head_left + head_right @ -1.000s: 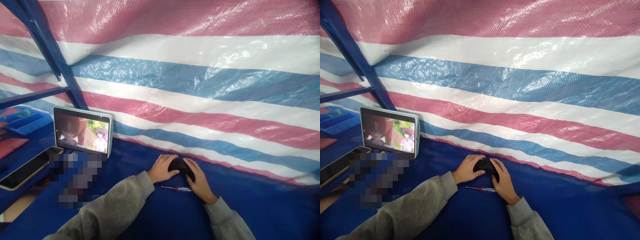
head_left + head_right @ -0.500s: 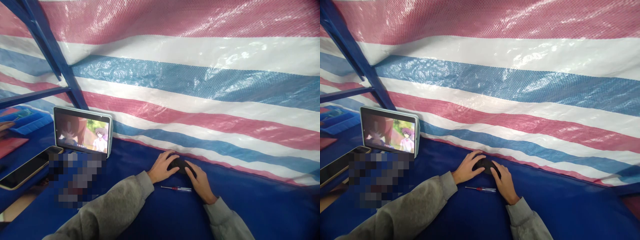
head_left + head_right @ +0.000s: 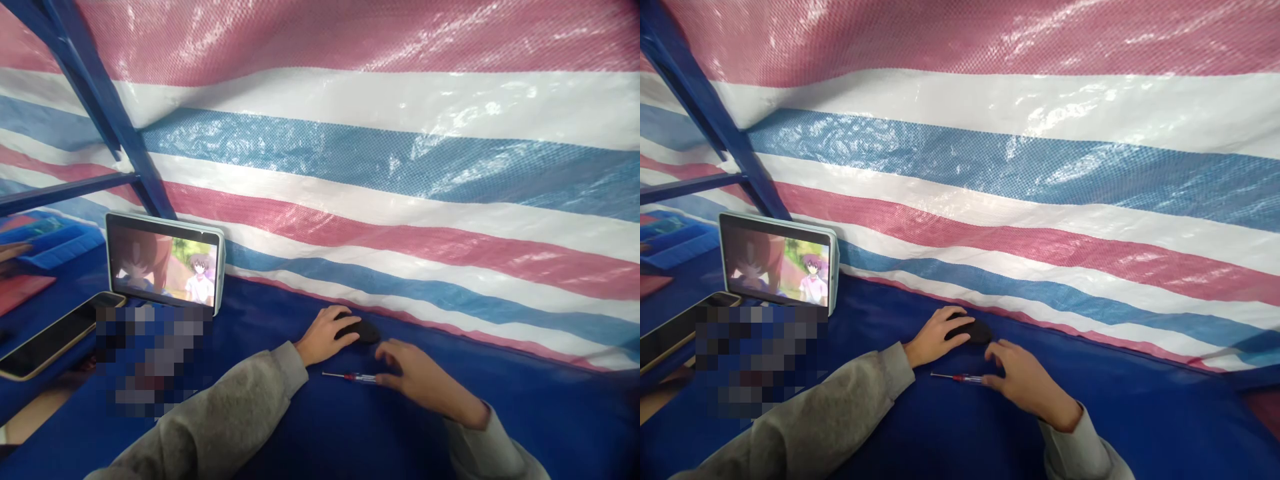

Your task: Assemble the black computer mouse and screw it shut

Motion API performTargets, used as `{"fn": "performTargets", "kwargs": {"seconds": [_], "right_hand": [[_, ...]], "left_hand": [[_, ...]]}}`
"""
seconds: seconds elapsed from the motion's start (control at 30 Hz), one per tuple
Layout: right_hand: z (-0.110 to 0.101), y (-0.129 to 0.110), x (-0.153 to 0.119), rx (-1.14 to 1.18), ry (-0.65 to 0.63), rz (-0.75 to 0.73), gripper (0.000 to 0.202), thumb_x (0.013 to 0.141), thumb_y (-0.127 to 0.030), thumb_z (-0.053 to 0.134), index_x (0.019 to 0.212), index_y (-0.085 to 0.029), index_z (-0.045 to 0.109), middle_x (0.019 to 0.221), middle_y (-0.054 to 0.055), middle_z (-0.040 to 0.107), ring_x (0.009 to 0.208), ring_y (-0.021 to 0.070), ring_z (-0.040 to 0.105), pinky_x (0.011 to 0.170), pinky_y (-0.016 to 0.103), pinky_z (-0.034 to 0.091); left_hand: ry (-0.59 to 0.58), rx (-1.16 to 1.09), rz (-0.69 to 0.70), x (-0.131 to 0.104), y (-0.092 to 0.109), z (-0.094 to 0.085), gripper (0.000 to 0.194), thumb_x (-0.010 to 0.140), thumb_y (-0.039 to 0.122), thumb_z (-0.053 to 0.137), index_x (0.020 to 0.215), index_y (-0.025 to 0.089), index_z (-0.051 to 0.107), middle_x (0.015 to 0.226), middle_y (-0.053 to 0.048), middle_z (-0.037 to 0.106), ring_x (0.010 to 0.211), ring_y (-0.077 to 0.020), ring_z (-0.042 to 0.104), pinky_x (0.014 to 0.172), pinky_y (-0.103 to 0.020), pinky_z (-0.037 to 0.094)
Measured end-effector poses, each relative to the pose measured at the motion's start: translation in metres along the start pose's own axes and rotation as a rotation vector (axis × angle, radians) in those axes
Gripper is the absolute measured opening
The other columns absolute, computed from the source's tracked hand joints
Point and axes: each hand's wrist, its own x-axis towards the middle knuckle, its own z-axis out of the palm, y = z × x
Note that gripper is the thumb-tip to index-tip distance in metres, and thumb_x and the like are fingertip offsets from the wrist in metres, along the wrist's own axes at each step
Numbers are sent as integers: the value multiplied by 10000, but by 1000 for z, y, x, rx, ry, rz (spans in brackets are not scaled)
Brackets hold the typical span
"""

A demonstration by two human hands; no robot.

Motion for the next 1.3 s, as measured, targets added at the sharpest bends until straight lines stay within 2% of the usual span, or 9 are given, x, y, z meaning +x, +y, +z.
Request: {"fn": "performTargets", "kwargs": {"seconds": [0.13,0.23,0.33,0.47,0.67,0.77,0.9,1.0,1.3], "right_hand": [[10,-8,-2,-93,-147,31,205,730,-160,649,929,-204,627,978,55,626,855,199,600,747,315,432],[14,-8,1,-93,-134,18,153,757,-129,591,891,-195,623,976,60,633,877,200,598,762,313,424],[3,-10,1,-34,-99,-1,96,815,-180,559,881,-199,626,942,50,664,860,196,606,770,315,422],[-25,-21,1,73,-14,-23,168,896,-281,492,861,-216,643,785,15,687,726,178,616,701,312,423],[-65,-41,14,151,194,-106,220,880,-368,522,871,-233,695,741,17,708,652,180,625,643,311,465],[-77,-44,18,132,337,-99,240,878,-396,524,866,-234,701,703,15,699,609,172,612,626,300,478],[-81,-40,15,85,476,-72,240,877,-417,546,860,-237,704,681,7,691,581,155,592,592,278,471],[-79,-36,12,74,523,-65,242,874,-429,558,872,-238,707,687,2,696,579,150,603,587,272,475],[-77,-42,14,83,530,-106,223,873,-409,562,873,-236,703,694,3,709,581,147,626,566,260,482]], "left_hand": [[3,-26,-10,0,0,0,347,970,385,542,1294,274,595,1295,-67,565,1214,-225,526,1064,-388,394],[-6,-37,-9,0,1,-3,336,993,378,496,1300,276,587,1302,-63,560,1221,-218,521,1064,-378,391],[12,-62,-1,0,4,-6,324,1026,354,414,1279,269,597,1293,-56,567,1226,-203,514,1064,-363,381],[85,-127,1,1,8,-11,360,1052,338,318,1224,237,619,1236,-59,605,1180,-188,541,1036,-348,389],[156,-201,7,-2,11,-17,379,1054,351,300,1146,208,639,1112,-59,674,1049,-185,608,950,-341,434],[177,-222,16,-2,12,-18,356,1035,400,370,1108,200,656,1069,-67,692,1006,-197,625,935,-350,437],[201,-218,36,0,10,-14,304,961,453,543,1051,198,681,994,-56,714,979,-208,636,923,-354,441],[207,-196,33,2,7,-10,288,946,452,572,994,200,702,951,-50,726,972,-210,641,919,-355,447],[233,-179,41,1,3,-7,320,960,452,544,927,196,733,908,-56,738,931,-206,656,867,-349,476]]}}
